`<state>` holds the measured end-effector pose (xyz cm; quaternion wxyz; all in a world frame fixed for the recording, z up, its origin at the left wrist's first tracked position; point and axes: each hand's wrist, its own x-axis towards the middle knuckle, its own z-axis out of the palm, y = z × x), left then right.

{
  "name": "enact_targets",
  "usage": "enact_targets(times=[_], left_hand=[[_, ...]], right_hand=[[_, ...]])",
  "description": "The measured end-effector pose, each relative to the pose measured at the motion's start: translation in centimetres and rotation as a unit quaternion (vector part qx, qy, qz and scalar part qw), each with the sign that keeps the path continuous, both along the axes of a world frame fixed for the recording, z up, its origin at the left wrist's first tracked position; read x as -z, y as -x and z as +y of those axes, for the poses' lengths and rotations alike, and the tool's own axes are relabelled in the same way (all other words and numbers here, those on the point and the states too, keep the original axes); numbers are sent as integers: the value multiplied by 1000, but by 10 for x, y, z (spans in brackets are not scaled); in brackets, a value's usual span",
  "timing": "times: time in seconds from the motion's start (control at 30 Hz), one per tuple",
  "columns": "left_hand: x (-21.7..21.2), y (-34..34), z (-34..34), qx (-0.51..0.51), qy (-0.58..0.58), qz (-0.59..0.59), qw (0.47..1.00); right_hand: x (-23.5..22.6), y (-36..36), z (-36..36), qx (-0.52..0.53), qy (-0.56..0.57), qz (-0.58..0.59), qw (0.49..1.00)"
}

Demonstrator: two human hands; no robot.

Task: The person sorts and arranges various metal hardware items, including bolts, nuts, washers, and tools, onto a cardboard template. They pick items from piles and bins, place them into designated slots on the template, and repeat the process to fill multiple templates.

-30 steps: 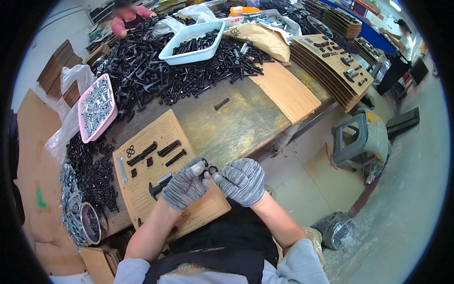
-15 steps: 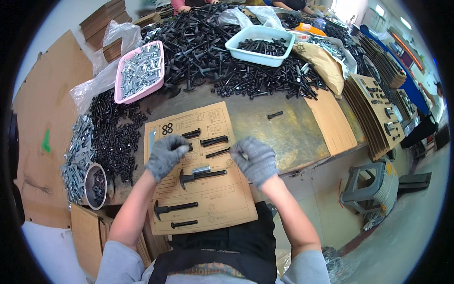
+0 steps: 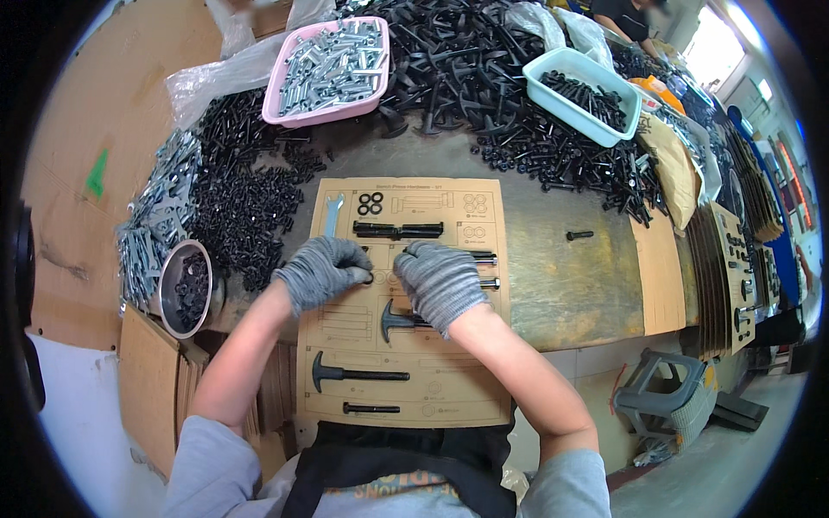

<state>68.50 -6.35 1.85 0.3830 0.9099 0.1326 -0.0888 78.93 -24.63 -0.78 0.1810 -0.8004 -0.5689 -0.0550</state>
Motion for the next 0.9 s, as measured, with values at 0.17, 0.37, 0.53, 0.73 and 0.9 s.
enact_targets(times=[0.17, 0.37, 0.53, 0.73, 0.9], left_hand=[[34, 3, -15, -5, -41, -115, 993], [-19, 80, 27, -84, -54, -123, 987], [-18, 192, 153, -269, -273, -32, 923], [15, 208, 184, -172, -303, 12, 937], [26, 217, 195, -236, -230, -39, 943]], right_hand=[[6, 5, -8, 24, 78, -75, 994], [-35, 22, -20, 31, 27, -14, 999], [-56, 37, -17, 18, -42, 68, 997], [-73, 74, 17, -32, -65, 103, 992], [-75, 77, 12, -19, -68, 94, 993]])
